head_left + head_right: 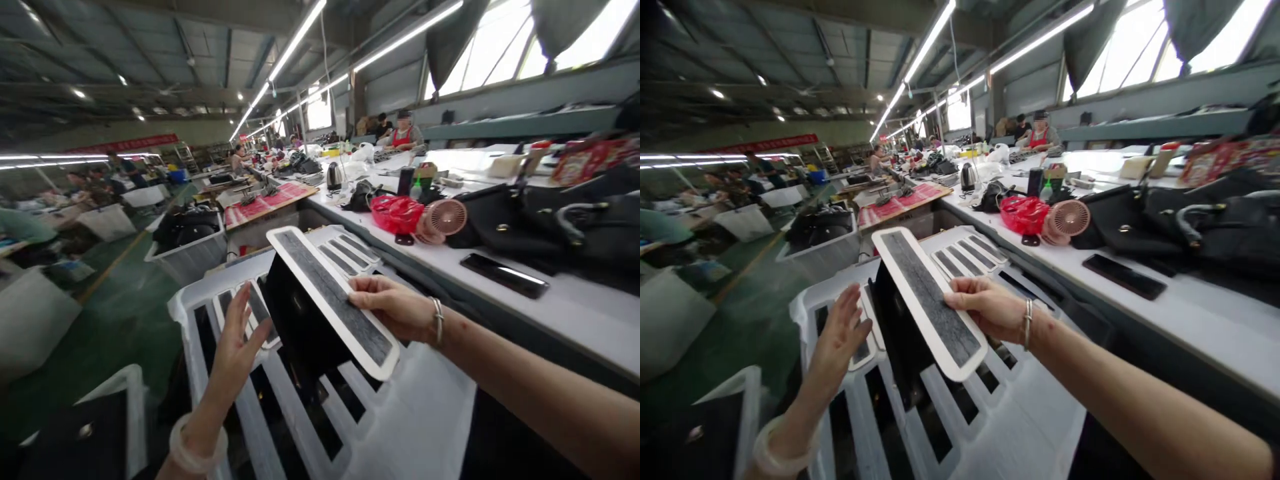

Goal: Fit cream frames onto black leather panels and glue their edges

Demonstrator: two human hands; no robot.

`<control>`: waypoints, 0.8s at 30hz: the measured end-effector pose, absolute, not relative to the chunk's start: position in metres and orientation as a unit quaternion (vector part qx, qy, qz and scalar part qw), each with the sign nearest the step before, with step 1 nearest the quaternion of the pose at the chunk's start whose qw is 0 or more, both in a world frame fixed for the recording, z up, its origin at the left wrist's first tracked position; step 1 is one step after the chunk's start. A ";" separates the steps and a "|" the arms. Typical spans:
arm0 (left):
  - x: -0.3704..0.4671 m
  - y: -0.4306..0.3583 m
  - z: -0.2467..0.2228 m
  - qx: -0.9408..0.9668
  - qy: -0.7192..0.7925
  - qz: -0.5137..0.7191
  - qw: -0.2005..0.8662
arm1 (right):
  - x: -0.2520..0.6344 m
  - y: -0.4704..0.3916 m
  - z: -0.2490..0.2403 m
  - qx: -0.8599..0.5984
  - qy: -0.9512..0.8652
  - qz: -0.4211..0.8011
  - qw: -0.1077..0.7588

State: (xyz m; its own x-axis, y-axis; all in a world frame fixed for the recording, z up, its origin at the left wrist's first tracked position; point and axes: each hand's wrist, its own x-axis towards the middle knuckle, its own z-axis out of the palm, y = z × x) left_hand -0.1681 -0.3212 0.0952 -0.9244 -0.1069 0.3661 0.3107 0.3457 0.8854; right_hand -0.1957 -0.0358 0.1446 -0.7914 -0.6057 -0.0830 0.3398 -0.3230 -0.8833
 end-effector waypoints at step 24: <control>-0.129 0.131 0.135 -0.467 -0.644 -0.602 -0.065 | 0.037 0.310 0.181 0.127 0.891 -0.382 -0.208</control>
State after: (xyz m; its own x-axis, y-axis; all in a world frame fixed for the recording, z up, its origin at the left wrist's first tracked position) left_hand -0.1286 0.1314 0.1347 -0.5557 0.6795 0.4790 0.5238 -0.1613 0.8364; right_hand 0.0366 0.3097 0.1811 -0.8813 0.3850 0.2739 0.0668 0.6754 -0.7344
